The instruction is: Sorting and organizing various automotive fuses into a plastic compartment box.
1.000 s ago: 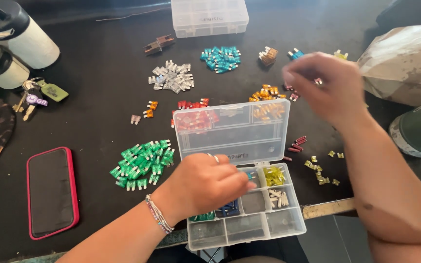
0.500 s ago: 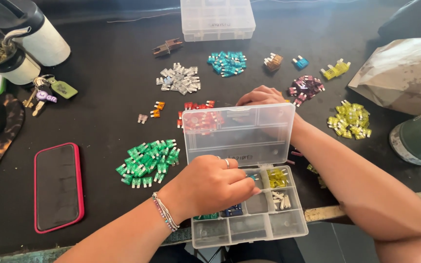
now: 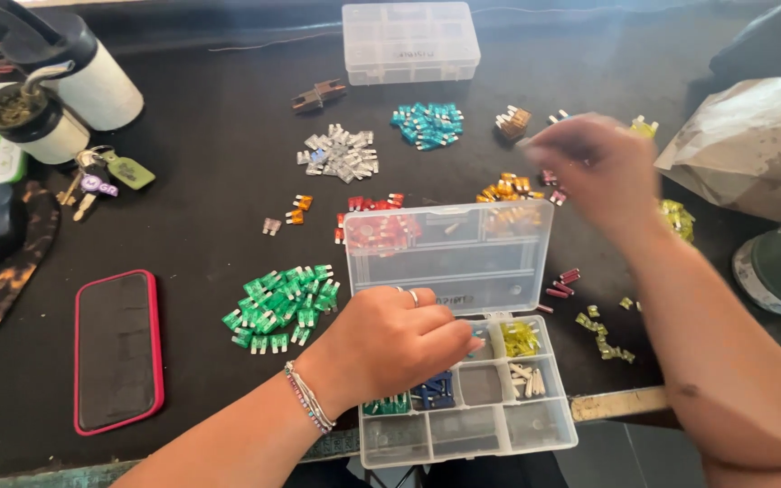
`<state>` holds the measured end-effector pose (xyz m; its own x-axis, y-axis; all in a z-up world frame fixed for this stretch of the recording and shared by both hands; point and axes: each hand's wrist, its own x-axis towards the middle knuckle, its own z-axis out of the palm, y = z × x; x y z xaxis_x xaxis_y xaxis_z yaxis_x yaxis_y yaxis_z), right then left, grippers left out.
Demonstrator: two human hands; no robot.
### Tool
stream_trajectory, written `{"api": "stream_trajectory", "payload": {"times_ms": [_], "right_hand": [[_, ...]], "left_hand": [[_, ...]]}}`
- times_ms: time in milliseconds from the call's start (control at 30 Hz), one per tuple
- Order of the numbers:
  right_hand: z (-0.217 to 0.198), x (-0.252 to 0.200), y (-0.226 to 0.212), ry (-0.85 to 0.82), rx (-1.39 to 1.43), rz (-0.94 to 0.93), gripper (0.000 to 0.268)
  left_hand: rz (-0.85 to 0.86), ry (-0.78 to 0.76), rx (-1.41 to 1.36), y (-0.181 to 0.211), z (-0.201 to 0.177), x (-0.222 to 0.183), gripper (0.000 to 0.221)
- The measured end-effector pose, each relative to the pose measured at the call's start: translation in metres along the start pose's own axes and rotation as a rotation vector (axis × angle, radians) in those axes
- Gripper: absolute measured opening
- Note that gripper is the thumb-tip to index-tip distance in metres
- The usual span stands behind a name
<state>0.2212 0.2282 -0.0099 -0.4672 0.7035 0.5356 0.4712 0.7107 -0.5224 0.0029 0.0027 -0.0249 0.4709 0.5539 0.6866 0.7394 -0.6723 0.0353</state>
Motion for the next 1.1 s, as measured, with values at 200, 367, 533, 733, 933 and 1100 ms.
{"api": "stream_trajectory", "payload": {"times_ms": [200, 367, 533, 733, 933, 1100], "right_hand": [[-0.019, -0.016, -0.058, -0.306, 0.391, -0.31, 0.012], [-0.024, -0.026, -0.074, -0.171, 0.356, -0.393, 0.015], [-0.024, -0.03, -0.097, -0.324, 0.501, -0.544, 0.01], [-0.015, -0.04, -0.098, -0.406, 0.598, -0.47, 0.015], [-0.013, -0.041, -0.092, -0.467, 0.59, -0.411, 0.014], [-0.013, -0.041, -0.091, -0.484, 0.593, -0.437, 0.013]], "left_hand": [[-0.112, 0.087, 0.012, -0.001, -0.004, 0.006, 0.024], [-0.184, 0.115, -0.054, 0.0, -0.012, 0.01, 0.028], [-0.2, 0.124, -0.05, -0.001, -0.008, 0.006, 0.036], [-0.143, 0.187, -0.09, 0.0, -0.011, 0.008, 0.013], [-0.114, 0.204, -0.113, -0.001, -0.01, 0.006, 0.009], [-0.107, 0.213, -0.099, -0.001, -0.011, 0.006, 0.009]]}}
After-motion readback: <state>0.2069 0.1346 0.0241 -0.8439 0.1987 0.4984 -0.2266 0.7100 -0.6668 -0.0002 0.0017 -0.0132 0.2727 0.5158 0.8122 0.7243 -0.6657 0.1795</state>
